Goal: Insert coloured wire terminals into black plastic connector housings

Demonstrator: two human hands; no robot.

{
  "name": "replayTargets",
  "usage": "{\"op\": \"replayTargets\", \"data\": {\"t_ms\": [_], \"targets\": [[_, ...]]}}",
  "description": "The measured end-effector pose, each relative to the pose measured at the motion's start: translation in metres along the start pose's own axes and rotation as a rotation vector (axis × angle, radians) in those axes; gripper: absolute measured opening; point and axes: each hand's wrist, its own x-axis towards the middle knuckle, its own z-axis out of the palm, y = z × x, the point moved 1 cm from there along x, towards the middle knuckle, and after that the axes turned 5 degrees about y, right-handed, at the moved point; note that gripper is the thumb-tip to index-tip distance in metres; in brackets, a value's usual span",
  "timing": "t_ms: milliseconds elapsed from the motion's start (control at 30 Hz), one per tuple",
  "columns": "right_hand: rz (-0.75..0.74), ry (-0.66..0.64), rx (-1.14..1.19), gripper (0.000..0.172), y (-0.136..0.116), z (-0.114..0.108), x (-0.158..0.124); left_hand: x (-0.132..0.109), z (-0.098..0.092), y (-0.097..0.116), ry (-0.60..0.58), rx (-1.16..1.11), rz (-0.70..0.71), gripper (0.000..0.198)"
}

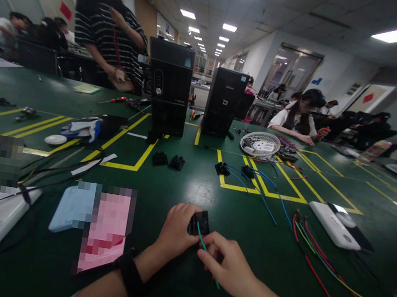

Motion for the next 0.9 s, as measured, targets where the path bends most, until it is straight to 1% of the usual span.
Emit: {"op": "replayTargets", "data": {"t_ms": [67,200,333,433,567,700,767,900], "targets": [[0.013,0.024,-0.045,0.014,0.003,-0.001,0.000,0.000,0.000,-0.001,-0.003,0.010,-0.002,0.037],[0.025,0.162,-0.129,0.017,0.006,-0.014,0.002,0.000,0.001,-0.002,-0.006,0.016,0.000,0.041],[0.004,0.204,-0.155,0.019,0.005,-0.021,0.002,0.000,0.000,-0.002,-0.004,0.028,0.014,0.043],[-0.037,0.191,-0.096,0.020,0.002,-0.016,0.001,-0.001,0.000,-0.001,-0.009,0.039,0.022,0.039],[-0.085,0.104,0.026,0.022,-0.003,-0.004,-0.001,-0.001,0.000,0.000,-0.009,0.041,0.040,0.034],[-0.115,0.052,0.038,0.022,-0.003,0.003,-0.001,-0.001,0.000,0.000,-0.019,0.036,0.042,0.036],[-0.128,0.066,-0.020,0.021,-0.001,0.001,-0.001,0.000,0.000,-0.001,-0.025,0.025,0.048,0.037],[-0.134,0.177,-0.179,0.020,0.004,-0.016,0.003,0.001,-0.001,-0.003,-0.017,-0.001,0.033,0.040]]}}
